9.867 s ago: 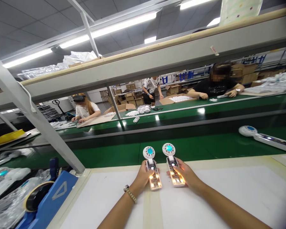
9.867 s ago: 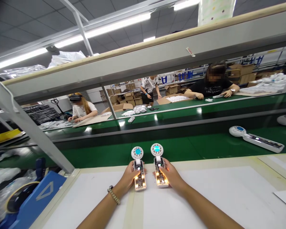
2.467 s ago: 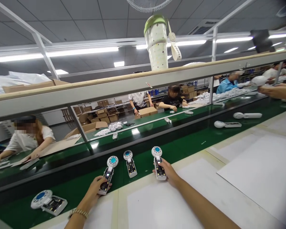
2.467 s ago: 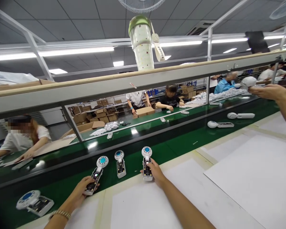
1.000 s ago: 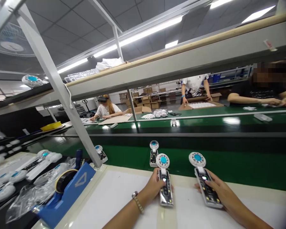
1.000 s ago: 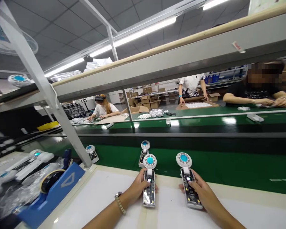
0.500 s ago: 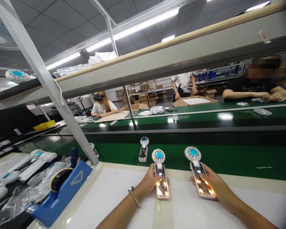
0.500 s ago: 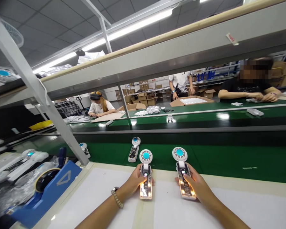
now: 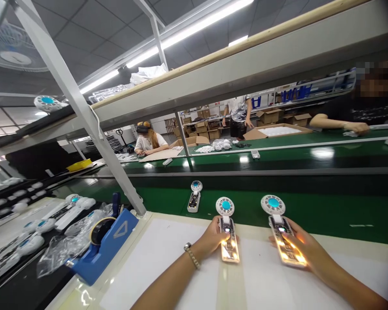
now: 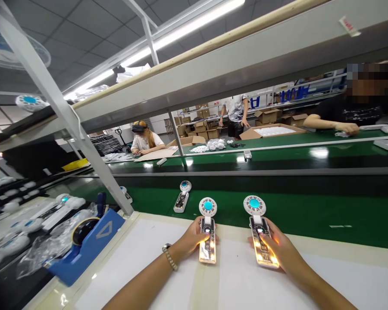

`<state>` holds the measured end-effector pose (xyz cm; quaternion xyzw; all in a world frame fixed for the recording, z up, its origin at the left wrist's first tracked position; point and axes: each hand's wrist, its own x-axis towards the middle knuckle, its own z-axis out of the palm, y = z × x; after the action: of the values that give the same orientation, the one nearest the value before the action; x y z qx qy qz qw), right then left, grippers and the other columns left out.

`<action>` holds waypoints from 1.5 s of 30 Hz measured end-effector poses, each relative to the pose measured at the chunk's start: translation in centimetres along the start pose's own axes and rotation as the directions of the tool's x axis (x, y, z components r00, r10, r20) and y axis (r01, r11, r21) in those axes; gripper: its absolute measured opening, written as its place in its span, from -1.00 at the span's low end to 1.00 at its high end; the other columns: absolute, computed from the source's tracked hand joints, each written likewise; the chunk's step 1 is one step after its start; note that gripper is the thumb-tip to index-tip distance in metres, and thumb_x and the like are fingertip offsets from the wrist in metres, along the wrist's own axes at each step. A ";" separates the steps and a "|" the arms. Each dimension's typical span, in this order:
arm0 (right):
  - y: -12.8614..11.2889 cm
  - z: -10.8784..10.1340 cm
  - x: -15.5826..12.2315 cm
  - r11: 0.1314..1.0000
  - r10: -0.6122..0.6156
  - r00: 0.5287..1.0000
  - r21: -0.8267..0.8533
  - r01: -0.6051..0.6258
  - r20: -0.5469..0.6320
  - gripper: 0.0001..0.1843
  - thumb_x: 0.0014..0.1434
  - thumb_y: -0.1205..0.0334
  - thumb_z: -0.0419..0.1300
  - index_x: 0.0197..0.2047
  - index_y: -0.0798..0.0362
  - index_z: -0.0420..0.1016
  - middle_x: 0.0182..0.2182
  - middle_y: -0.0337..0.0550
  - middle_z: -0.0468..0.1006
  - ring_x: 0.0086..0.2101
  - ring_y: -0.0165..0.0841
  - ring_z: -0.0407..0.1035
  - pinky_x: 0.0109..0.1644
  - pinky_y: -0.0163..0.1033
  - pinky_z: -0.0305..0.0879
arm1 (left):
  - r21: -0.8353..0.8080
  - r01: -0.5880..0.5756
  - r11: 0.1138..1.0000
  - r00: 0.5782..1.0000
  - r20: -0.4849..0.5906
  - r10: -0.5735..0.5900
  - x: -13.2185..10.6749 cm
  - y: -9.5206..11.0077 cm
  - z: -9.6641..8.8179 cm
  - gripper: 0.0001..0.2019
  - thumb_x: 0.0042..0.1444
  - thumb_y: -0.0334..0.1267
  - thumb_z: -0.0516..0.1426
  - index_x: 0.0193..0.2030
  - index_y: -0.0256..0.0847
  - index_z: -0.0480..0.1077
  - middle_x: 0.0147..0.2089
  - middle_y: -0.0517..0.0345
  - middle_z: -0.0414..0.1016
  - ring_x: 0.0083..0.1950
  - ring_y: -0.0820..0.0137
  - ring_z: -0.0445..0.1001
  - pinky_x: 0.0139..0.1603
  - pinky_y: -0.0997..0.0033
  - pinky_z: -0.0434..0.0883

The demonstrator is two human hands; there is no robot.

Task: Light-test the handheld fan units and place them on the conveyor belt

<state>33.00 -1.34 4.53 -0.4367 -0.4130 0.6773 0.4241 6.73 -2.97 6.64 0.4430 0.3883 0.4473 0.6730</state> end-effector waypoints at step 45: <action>0.9 0.3 0.4 0.996 -0.092 0.996 -0.023 0.092 -0.017 0.07 -0.17 -0.03 0.30 0.27 0.05 -0.22 -0.33 0.00 0.59 -0.21 -0.06 0.44 -0.14 -0.03 0.38 | -0.043 -0.019 0.999 0.995 0.095 0.023 0.2 -0.6 -0.8 -0.44 -0.27 -0.45 0.31 -0.14 -0.21 0.11 -0.10 -0.01 0.35 -0.15 0.18 0.48 -0.11 0.13 0.36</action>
<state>32.39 -1.24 3.69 -0.4280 -0.4362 0.6485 0.4538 6.21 -2.66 5.82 0.4538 0.3415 0.4404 0.6953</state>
